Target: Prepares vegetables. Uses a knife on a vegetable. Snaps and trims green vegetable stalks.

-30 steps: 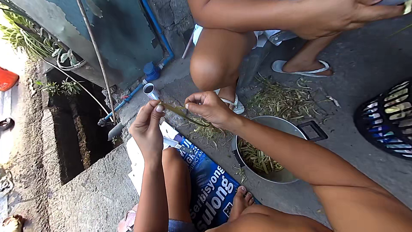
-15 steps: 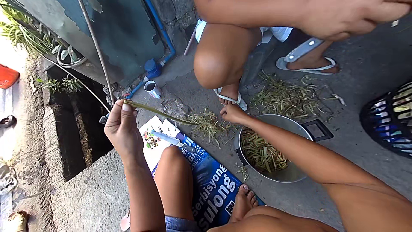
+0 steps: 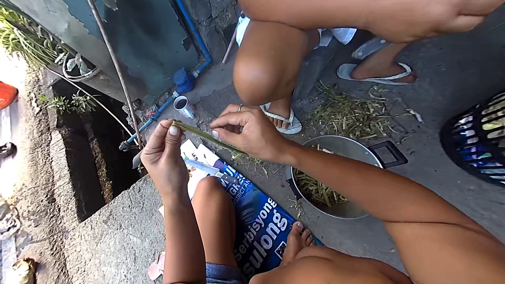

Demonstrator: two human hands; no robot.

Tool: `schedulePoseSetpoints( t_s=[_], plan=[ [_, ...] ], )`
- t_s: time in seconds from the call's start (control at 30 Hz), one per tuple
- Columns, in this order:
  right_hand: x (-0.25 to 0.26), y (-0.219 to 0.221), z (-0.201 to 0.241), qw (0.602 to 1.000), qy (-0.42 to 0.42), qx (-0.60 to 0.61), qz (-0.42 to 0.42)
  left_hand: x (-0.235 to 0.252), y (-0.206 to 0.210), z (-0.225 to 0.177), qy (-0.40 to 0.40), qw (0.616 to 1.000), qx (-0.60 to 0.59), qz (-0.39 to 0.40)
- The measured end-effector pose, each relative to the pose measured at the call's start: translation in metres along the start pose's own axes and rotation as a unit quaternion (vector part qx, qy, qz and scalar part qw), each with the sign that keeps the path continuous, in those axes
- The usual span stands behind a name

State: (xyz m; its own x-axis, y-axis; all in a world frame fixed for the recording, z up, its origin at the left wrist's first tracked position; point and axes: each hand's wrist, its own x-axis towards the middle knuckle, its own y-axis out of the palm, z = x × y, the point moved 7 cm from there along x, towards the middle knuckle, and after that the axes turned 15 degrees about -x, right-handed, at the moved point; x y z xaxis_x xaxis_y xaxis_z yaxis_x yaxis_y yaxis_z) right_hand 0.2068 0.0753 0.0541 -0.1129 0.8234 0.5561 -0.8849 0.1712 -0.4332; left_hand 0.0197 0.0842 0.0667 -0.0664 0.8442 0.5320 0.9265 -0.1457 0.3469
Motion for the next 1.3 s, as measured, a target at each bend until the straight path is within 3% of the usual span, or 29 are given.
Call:
schedulePoseSetpoints(
  t_s=[0.2,0.4,0.83,1.3],
  plan=[
    [-0.001,0.004,0.009,1.0,-0.008,-0.01,-0.003,-0.006,0.012,-0.001,0.021,0.999,0.013,0.02],
    [-0.003,0.006,0.002,0.999,0.04,0.023,0.01,-0.009,0.015,0.0,0.032,0.999,0.023,0.02],
    [-0.018,0.019,-0.011,0.994,0.066,0.063,-0.062,-0.013,0.013,0.011,0.027,0.998,0.0,-0.05],
    [-0.028,0.031,-0.026,0.993,0.077,0.051,-0.074,-0.015,0.006,0.027,0.019,0.998,0.002,-0.06]
  ],
)
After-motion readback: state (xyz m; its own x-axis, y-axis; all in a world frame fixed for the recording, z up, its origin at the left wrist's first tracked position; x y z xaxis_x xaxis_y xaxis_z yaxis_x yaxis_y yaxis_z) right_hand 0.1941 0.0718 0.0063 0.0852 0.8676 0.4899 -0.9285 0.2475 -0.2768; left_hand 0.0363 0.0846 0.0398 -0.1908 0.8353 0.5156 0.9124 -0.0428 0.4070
